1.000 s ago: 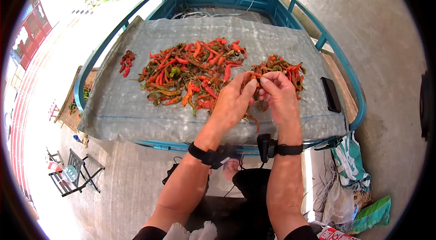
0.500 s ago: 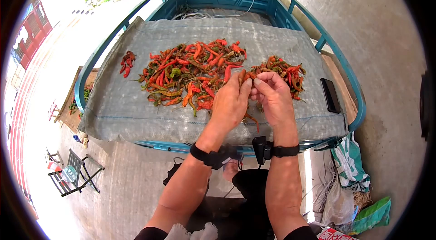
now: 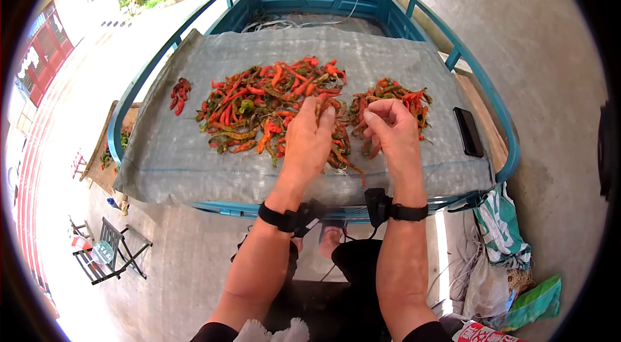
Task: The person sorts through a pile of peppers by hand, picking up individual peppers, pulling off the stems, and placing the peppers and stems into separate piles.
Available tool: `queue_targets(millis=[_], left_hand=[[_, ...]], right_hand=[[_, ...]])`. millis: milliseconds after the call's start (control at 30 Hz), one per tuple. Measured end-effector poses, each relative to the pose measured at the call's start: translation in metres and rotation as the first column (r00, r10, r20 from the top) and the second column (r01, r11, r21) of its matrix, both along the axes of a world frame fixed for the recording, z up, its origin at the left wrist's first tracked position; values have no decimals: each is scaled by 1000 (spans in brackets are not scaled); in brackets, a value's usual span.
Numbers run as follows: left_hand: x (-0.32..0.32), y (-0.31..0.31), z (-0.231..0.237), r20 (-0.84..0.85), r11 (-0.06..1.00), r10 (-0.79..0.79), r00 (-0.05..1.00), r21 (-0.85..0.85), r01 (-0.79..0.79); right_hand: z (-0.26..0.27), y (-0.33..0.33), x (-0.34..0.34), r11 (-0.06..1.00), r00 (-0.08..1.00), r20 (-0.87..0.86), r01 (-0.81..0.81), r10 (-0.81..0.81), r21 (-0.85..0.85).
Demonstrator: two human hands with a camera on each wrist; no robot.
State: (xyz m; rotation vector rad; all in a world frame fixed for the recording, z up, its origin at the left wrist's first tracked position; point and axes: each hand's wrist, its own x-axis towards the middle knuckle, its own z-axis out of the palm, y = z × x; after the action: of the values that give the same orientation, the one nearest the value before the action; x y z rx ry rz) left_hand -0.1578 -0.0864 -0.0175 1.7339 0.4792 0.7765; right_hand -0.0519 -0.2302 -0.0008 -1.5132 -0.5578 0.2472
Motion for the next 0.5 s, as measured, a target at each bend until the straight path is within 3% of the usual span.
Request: queue_targets(millis=[133, 267, 367, 500], left_hand=[[-9, 23, 3, -79, 995, 73, 994, 75, -67], [-4, 39, 3, 1, 936, 210, 978, 290, -201], [8, 47, 10, -71, 927, 151, 986, 357, -116], [41, 58, 18, -214, 958, 54, 975, 286, 10]], right_hand=[[-9, -11, 19, 995, 995, 38, 85, -87, 58], [-13, -18, 27, 992, 995, 1, 101, -101, 71], [-12, -21, 28, 992, 994, 1, 105, -105, 73], [-11, -28, 30, 989, 995, 3, 95, -96, 115]])
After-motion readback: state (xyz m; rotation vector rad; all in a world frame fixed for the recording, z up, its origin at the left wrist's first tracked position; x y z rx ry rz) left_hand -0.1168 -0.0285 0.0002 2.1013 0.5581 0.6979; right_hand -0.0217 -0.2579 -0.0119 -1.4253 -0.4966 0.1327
